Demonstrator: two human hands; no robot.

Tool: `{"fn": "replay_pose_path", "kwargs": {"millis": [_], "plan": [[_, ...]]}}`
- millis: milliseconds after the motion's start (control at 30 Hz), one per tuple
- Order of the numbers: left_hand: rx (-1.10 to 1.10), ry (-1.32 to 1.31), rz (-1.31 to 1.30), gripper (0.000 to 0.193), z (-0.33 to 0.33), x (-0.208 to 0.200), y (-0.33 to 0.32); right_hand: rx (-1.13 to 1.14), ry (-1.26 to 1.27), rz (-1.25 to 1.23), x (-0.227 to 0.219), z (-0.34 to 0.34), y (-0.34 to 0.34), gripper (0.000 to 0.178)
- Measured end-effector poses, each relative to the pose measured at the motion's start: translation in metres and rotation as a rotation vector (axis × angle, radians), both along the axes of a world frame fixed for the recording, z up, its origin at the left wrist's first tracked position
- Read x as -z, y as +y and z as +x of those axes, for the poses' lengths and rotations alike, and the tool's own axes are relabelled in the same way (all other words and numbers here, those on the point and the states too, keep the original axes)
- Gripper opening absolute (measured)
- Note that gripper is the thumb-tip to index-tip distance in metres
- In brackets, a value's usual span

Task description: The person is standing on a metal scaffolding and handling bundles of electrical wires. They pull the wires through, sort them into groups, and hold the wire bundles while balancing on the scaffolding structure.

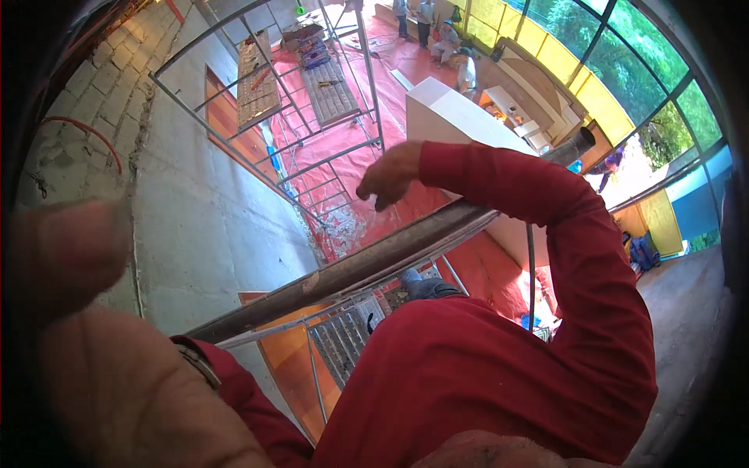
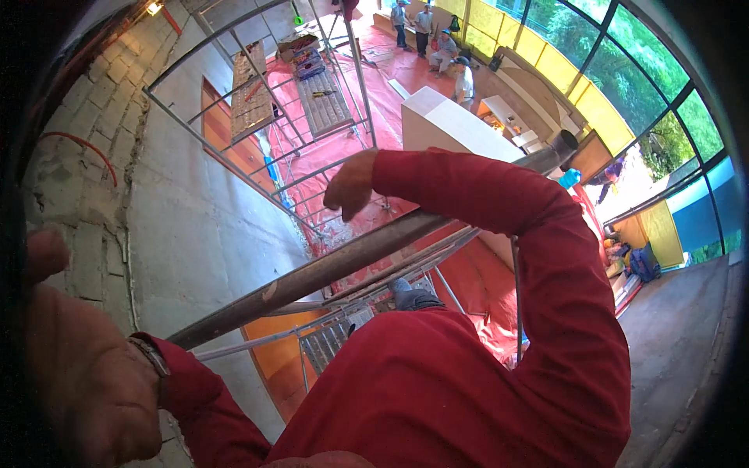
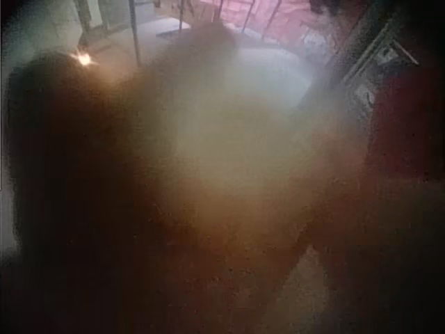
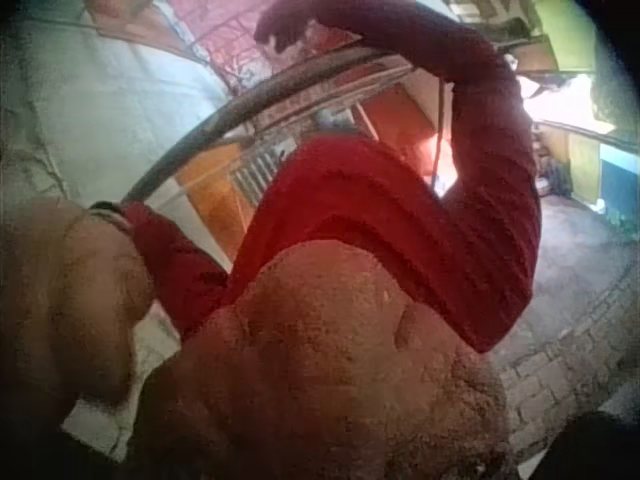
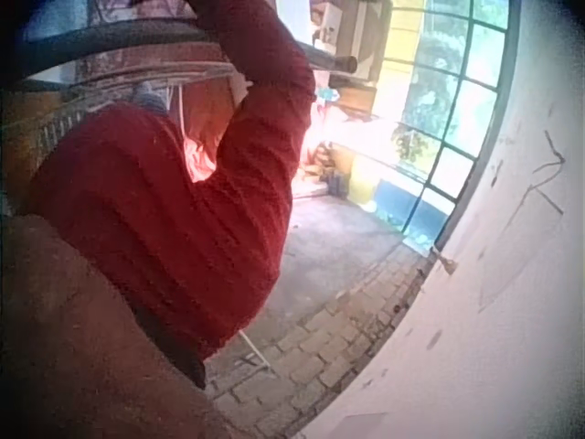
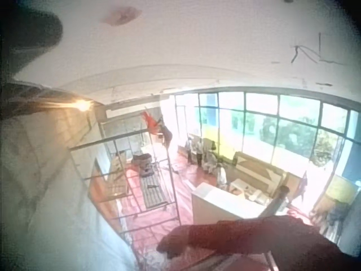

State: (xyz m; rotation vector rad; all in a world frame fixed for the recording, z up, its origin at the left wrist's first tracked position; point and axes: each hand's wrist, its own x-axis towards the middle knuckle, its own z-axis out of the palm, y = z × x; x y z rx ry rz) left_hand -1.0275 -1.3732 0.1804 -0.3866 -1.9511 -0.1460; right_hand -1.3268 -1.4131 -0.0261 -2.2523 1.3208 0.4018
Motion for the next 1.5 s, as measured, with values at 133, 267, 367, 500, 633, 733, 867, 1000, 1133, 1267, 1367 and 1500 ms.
{"fn": "replay_pose_path", "kwargs": {"millis": [133,267,367,500,633,733,867,1000,1133,1267,1367,1500], "plan": [[-0.014,0.005,-0.038,0.032,0.007,-0.004,0.012,0.202,-0.016,-0.072,0.004,-0.034,-0.021,0.052],[-0.001,0.001,-0.062,0.031,0.005,-0.004,0.017,0.235,0.015,-0.22,0.013,-0.067,-0.027,0.05],[-0.01,0.009,-0.068,0.031,-0.003,-0.002,0.011,0.331,-0.004,-0.181,0.017,-0.077,-0.028,0.046],[-0.046,0.003,-0.07,0.03,-0.004,0.007,0.002,0.298,-0.085,-0.157,0.031,-0.087,-0.037,0.055],[-0.097,-0.009,-0.086,0.029,0.004,0.008,-0.004,0.247,0.039,-0.173,0.031,-0.076,-0.044,0.064],[-0.063,-0.002,-0.069,0.029,-0.013,0.019,-0.013,0.408,0.067,0.013,-0.026,-0.071,-0.011,0.064],[-0.134,0.037,-0.045,0.028,0.012,0.021,-0.003,0.297,0.031,-0.068,-0.009,-0.058,-0.028,0.057],[-0.167,0.09,-0.029,0.028,0.02,0.019,0.0,0.252,0.037,-0.049,-0.004,-0.053,-0.018,0.053],[-0.281,0.162,-0.083,0.027,0.05,0.011,0.005,0.181,0.022,0.002,-0.023,-0.02,-0.011,0.053],[-0.656,0.244,0.004,0.027,0.111,0.027,-0.016,0.08,0.046,0.028,-0.032,0.021,-0.008,0.052],[-0.884,0.085,0.334,0.027,0.123,0.078,-0.072,0.115,0.04,0.1,-0.026,-0.001,0.005,0.055],[-1.218,-0.461,0.775,0.037,0.187,0.158,-0.097,0.068,0.054,0.109,-0.027,0.022,-0.002,0.057]]}}
